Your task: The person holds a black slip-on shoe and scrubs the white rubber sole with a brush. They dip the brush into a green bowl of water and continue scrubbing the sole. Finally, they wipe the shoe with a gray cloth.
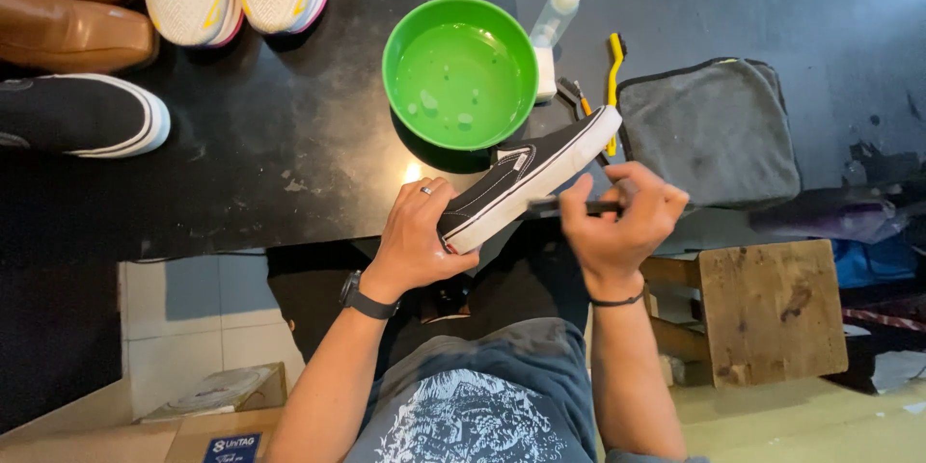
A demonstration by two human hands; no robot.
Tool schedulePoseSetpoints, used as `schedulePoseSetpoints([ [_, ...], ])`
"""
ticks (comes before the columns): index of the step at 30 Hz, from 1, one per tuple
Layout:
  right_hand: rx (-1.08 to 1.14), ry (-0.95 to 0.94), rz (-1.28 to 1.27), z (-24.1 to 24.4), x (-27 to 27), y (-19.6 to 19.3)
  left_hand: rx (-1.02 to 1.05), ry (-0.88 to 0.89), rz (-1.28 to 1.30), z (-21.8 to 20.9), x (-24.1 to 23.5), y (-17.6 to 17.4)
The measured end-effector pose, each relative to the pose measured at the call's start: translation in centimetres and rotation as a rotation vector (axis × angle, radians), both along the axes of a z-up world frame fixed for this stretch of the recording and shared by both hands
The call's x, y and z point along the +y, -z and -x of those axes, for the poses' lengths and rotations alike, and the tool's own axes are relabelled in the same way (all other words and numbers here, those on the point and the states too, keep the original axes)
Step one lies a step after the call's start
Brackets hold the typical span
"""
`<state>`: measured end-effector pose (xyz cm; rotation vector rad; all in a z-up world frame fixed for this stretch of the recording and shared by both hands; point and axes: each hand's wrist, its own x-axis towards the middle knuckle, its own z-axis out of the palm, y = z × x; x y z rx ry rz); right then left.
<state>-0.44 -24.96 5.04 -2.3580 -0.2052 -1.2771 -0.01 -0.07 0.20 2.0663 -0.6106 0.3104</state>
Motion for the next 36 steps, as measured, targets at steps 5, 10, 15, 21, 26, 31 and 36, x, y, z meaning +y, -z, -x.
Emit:
schedulePoseSetpoints([
  [5,0.022,-0.039,0.092,1.3,3.5,-0.8,0.012,0.005,-0.003,-0.3,0.0,0.0],
  [10,-0.035,0.066,0.024,-0.3,-1.2,1.4,-0.004,-0.009,-0.017,-0.1,-0.1,-0.5],
  [15,0.000,0.065,0.132,0.7,1.7,-1.1,0.019,0.003,-0.003,-0.1,-0.1,-0.7],
  [21,-0.013,0.124,0.071,-0.3,0.3,-2.2,0.036,0.007,-0.012,-0.1,-0.1,-1.0],
  [26,-0.021,0.124,0.134,-0.5,-1.2,-1.4,0.031,0.013,-0.021,-0.2,-0.1,-0.8],
  [31,-0.019,0.170,0.076,-0.2,0.5,-1.9,0.034,0.009,-0.013,0.0,-0.1,-1.0],
  [36,-0.071,0.266,0.171,-1.3,-3.0,-0.9,0.030,0.013,-0.023,-0.1,0.0,-1.0],
])
